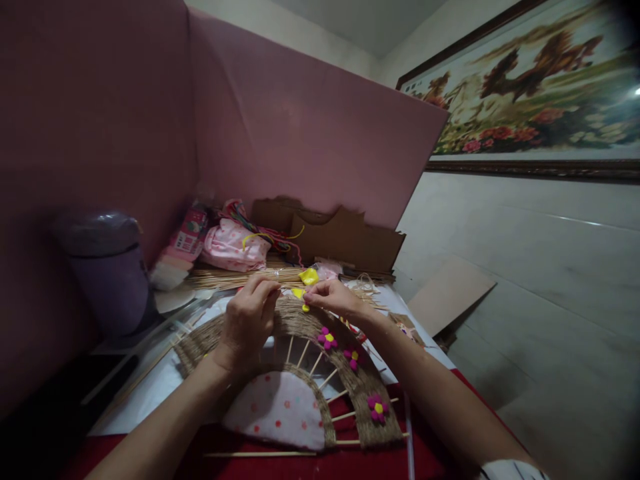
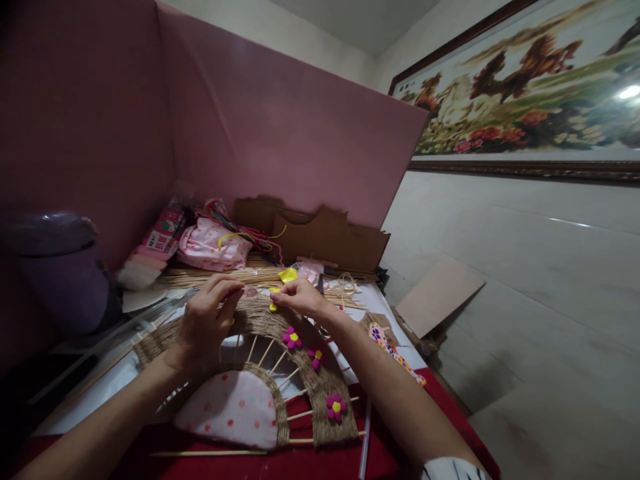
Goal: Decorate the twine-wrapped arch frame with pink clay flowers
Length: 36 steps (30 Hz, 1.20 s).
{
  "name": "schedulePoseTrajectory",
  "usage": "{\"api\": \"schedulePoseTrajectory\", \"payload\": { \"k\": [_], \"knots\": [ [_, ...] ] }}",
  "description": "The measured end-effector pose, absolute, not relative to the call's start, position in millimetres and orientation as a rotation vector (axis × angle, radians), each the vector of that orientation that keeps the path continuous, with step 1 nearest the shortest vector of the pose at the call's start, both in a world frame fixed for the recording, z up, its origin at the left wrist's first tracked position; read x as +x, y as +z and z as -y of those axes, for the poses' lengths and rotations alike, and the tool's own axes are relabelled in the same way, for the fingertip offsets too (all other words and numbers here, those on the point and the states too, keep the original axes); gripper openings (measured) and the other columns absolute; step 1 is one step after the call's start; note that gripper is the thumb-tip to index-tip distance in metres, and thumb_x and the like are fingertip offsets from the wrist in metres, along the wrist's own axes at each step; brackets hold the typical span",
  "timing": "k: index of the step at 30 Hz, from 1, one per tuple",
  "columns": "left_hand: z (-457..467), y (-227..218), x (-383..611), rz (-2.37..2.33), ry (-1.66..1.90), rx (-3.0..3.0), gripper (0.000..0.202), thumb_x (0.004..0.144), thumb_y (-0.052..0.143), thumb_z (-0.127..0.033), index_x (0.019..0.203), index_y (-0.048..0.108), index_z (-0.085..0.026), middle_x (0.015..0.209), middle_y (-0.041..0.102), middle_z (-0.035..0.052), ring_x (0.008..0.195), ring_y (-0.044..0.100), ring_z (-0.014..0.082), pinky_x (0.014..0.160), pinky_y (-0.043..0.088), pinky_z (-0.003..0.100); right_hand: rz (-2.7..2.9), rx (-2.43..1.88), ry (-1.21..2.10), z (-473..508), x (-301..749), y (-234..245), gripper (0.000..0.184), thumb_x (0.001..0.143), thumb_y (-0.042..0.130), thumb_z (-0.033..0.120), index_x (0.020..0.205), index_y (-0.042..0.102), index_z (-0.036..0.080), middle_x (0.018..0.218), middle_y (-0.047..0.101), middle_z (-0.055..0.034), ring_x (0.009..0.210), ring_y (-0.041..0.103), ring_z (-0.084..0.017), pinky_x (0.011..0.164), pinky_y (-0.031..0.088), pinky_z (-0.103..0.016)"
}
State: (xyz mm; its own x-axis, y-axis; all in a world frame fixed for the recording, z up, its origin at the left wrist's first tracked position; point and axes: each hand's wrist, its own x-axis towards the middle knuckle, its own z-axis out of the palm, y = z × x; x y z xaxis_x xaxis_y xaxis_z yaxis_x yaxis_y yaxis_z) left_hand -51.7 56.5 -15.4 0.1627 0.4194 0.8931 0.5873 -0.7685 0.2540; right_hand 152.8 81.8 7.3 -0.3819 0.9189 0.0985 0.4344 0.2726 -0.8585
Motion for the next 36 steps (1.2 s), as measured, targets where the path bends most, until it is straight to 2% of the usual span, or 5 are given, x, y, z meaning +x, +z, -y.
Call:
{"api": "schedulePoseTrajectory", "payload": {
  "k": [6, 11, 18, 28, 36],
  "knots": [
    [-56, -15, -52, 0.995, -1.658, -2.279, 0.011, 0.088, 0.046, -0.014, 0.086, 0.056, -0.017, 0.086, 0.06, 0.0063, 0.081, 0.058, 0.0177, 0.073, 0.049, 0.032, 1.88, -1.226, 1.044, -81, 151, 6, 0.046, 0.058, 0.071, 0.058, 0.056, 0.063, 0.012, 0.051, 0.047, 0.0034, 0.049, 0.034, -0.007, 0.047, 0.021, -0.022],
    [-57, -15, -52, 0.988, -1.654, -2.288, 0.011, 0.088, 0.046, -0.014, 0.086, 0.057, -0.017, 0.087, 0.06, 0.0066, 0.081, 0.058, 0.0174, 0.074, 0.049, 0.031, 1.865, -1.226, 1.033, -81, 151, 7, 0.05, 0.056, 0.071, 0.062, 0.057, 0.064, 0.012, 0.049, 0.048, 0.0036, 0.047, 0.034, -0.006, 0.046, 0.022, -0.022],
    [-56, -14, -52, 0.987, -1.652, -2.269, 0.011, 0.088, 0.046, -0.014, 0.085, 0.057, -0.016, 0.085, 0.06, 0.0063, 0.08, 0.057, 0.0176, 0.072, 0.049, 0.031, 1.825, -1.202, 1.048, -80, 154, 7, 0.058, 0.068, 0.057, 0.068, 0.069, 0.068, 0.012, 0.054, 0.055, 0.0002, 0.048, 0.043, -0.009, 0.048, 0.027, -0.022],
    [-54, -12, -52, 0.974, -1.625, -2.261, 0.011, 0.088, 0.046, -0.015, 0.086, 0.056, -0.017, 0.086, 0.06, 0.0056, 0.08, 0.058, 0.0171, 0.072, 0.049, 0.03, 1.762, -1.198, 1.036, -74, 152, 5, 0.034, 0.052, 0.079, 0.041, 0.069, 0.069, 0.014, 0.068, 0.065, -0.0021, 0.063, 0.057, -0.014, 0.059, 0.044, -0.025],
    [-54, -13, -52, 0.99, -1.609, -2.242, 0.012, 0.088, 0.045, -0.016, 0.085, 0.057, -0.018, 0.086, 0.06, 0.0051, 0.08, 0.059, 0.0166, 0.071, 0.049, 0.029, 1.871, -1.233, 0.739, -60, 150, 1, 0.014, 0.063, 0.072, 0.021, 0.076, 0.071, 0.016, 0.082, 0.071, -0.0041, 0.074, 0.061, -0.016, 0.07, 0.047, -0.03]
  ]
}}
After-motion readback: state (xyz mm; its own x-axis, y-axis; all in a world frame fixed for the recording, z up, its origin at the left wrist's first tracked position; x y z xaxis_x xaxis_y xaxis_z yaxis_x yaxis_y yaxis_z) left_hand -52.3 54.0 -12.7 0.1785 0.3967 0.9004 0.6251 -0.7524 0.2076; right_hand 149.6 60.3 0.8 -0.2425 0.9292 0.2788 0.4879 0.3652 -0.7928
